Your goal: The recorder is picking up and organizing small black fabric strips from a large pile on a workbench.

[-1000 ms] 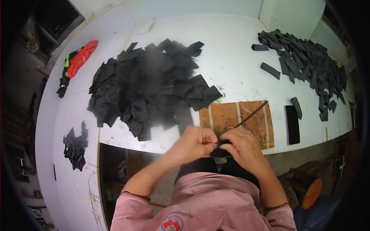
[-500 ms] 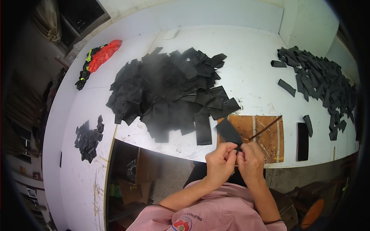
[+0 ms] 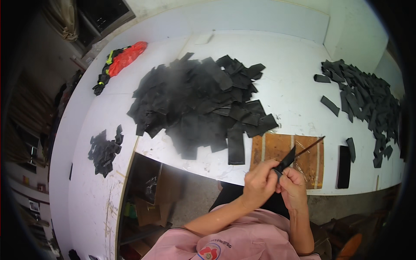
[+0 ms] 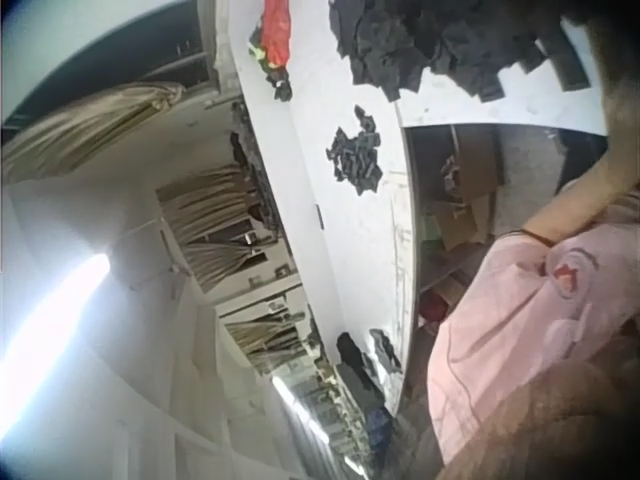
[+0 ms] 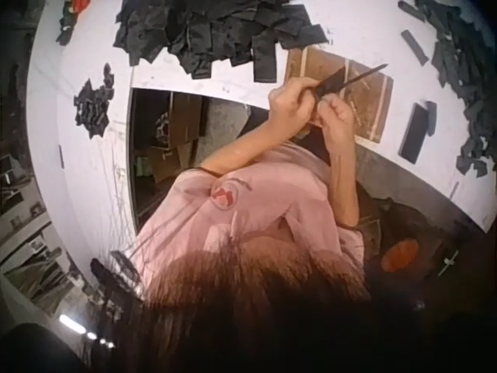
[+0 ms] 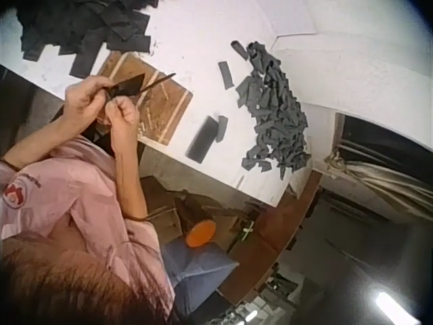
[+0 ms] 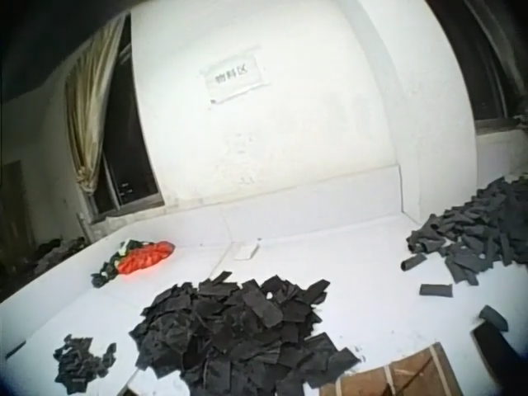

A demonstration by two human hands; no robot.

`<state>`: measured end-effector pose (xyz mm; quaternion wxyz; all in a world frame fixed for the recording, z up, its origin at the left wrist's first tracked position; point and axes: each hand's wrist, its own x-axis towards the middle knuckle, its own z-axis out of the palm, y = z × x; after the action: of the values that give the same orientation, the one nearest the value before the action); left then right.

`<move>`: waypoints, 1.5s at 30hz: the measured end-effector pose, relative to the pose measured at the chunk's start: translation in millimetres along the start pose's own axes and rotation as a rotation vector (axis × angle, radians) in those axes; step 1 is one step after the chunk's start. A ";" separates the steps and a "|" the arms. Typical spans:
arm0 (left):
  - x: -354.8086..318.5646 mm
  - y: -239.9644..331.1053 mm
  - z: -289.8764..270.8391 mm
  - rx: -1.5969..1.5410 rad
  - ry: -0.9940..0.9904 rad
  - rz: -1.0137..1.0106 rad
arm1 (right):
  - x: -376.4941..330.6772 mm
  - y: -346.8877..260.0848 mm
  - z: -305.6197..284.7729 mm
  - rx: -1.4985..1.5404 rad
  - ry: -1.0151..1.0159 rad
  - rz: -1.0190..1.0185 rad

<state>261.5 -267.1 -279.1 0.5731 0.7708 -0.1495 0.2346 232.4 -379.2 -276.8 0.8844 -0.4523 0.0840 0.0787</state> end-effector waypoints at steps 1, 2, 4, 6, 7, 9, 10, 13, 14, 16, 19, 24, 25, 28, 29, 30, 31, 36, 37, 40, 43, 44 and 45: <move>-0.8 -2.0 -4.5 -0.128 -0.144 -0.171 | 1.1 -1.3 -0.7 -0.027 0.047 -0.007; -3.6 -7.7 0.8 -0.587 -0.158 -0.426 | 1.5 -1.8 -4.1 -0.054 0.096 -0.015; 17.9 7.0 -15.8 -0.888 -0.416 -0.720 | 5.1 3.1 -18.6 -0.002 0.103 -0.025; 18.3 -0.7 -21.9 -1.009 -0.628 -0.800 | 6.1 -1.1 -15.8 0.091 -0.035 -0.190; 24.0 6.7 -25.1 -1.303 -0.749 -0.883 | 4.4 -2.3 -13.1 0.002 -0.082 -0.297; 38.0 23.0 -29.7 -1.527 -0.894 -0.974 | -3.6 -13.3 -7.2 0.037 -0.044 -0.218; 34.0 23.9 -25.7 -1.531 -0.919 -0.983 | -5.7 -17.8 -3.6 0.078 -0.037 -0.132; 20.3 35.6 -17.2 -0.642 -0.480 -0.571 | -8.3 -32.8 2.0 -0.236 0.101 -0.374; 20.6 38.1 -12.8 -0.650 -0.495 -0.568 | -9.1 -38.7 5.1 -0.495 0.138 -0.513; 19.9 43.0 -2.5 -0.591 -0.326 -0.452 | -6.8 -45.8 8.1 -0.647 0.159 -0.674; 28.5 55.4 8.0 -0.578 -0.232 -0.387 | -6.0 -62.7 13.5 -0.792 0.186 -0.752; 52.6 66.9 6.1 -0.820 -0.273 -0.581 | -3.2 -90.7 12.9 -0.767 0.157 -0.627; 60.3 60.9 7.9 -1.061 -0.296 -0.656 | -0.7 -96.7 12.7 -0.659 0.115 -0.544; 86.5 55.8 6.5 -1.944 -0.798 -0.791 | 5.6 -122.8 18.2 -0.491 -0.002 -0.358; 90.7 58.9 9.8 -2.113 -0.874 -0.788 | 6.4 -131.3 21.8 -0.375 -0.084 -0.250; 95.1 59.3 10.3 -2.111 -0.872 -0.787 | 10.0 -134.0 24.1 -0.373 -0.087 -0.249; 99.6 59.3 12.4 -2.183 -0.871 -0.861 | 13.2 -136.8 25.3 -0.384 -0.093 -0.258; 87.1 7.1 31.1 -1.897 -0.493 -1.436 | 43.9 -99.1 -28.7 -0.250 -0.062 0.040; 77.8 -3.9 31.4 -1.894 -0.485 -1.431 | 44.0 -87.4 -33.1 -0.248 -0.071 0.043; 61.5 -15.7 34.4 -1.858 -0.450 -1.419 | 43.8 -72.0 -39.6 -0.071 -0.089 0.083; 71.2 15.1 24.3 -1.565 -0.541 -1.103 | 49.2 -88.0 -31.6 -0.314 -0.069 0.008; 72.7 27.0 20.2 -1.562 -0.535 -1.109 | 49.3 -96.1 -25.8 -0.342 -0.163 -0.077; 73.7 36.5 18.6 -1.290 -0.553 -0.816 | 49.8 -99.0 -23.3 -0.368 -0.257 -0.163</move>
<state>309.1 -292.8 -214.5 0.8875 0.3124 -0.0986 -0.3241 300.4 -452.3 -223.3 0.7940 -0.5974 -0.0817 0.0778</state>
